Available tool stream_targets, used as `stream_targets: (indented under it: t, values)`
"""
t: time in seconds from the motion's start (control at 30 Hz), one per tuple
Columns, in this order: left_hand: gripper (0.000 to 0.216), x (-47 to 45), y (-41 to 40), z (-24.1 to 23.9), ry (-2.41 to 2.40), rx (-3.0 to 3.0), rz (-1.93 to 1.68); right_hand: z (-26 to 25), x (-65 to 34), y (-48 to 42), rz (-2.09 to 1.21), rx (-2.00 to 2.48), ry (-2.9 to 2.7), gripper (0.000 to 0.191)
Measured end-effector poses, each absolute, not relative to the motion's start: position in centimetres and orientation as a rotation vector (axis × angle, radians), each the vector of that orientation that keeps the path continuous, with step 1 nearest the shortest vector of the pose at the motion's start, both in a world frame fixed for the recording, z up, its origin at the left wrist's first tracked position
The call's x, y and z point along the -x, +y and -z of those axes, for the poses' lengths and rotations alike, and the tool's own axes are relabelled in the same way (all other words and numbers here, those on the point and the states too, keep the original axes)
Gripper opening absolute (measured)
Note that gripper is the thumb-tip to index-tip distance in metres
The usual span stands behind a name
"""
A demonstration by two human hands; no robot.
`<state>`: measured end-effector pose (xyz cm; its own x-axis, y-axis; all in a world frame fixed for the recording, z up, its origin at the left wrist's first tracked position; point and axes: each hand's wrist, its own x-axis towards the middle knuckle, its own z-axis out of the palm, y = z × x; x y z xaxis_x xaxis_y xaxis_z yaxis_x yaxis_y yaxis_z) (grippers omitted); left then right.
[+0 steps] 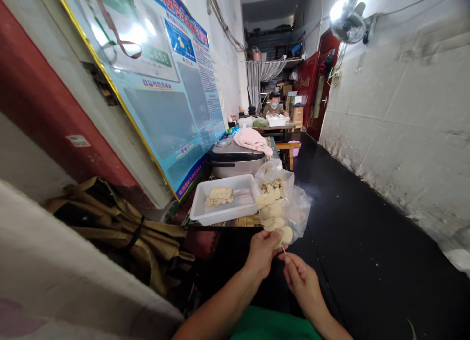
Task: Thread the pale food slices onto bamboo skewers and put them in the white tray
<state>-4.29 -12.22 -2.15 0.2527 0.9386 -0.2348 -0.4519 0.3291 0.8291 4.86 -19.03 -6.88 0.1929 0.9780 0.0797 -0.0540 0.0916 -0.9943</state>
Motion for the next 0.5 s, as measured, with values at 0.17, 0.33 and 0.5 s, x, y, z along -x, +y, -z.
stream_targets:
  t: [0.17, 0.33, 0.5]
  values:
    - [0.037, 4.3, -12.0, 2.2, 0.823, -0.686, -1.037, 6.8, -4.8, -19.0, -1.037, 1.195, -1.061, 0.041]
    - [0.042, 5.0, -11.7, 1.4, 0.711, -0.635, -0.944, 6.7, -4.9, -19.0, -1.047, 1.193, -1.031, 0.041]
    - [0.038, 5.4, -11.9, 1.3, 0.744, -0.657, -0.910, 6.7, -4.9, -19.0, -1.054, 1.194, -1.019, 0.039]
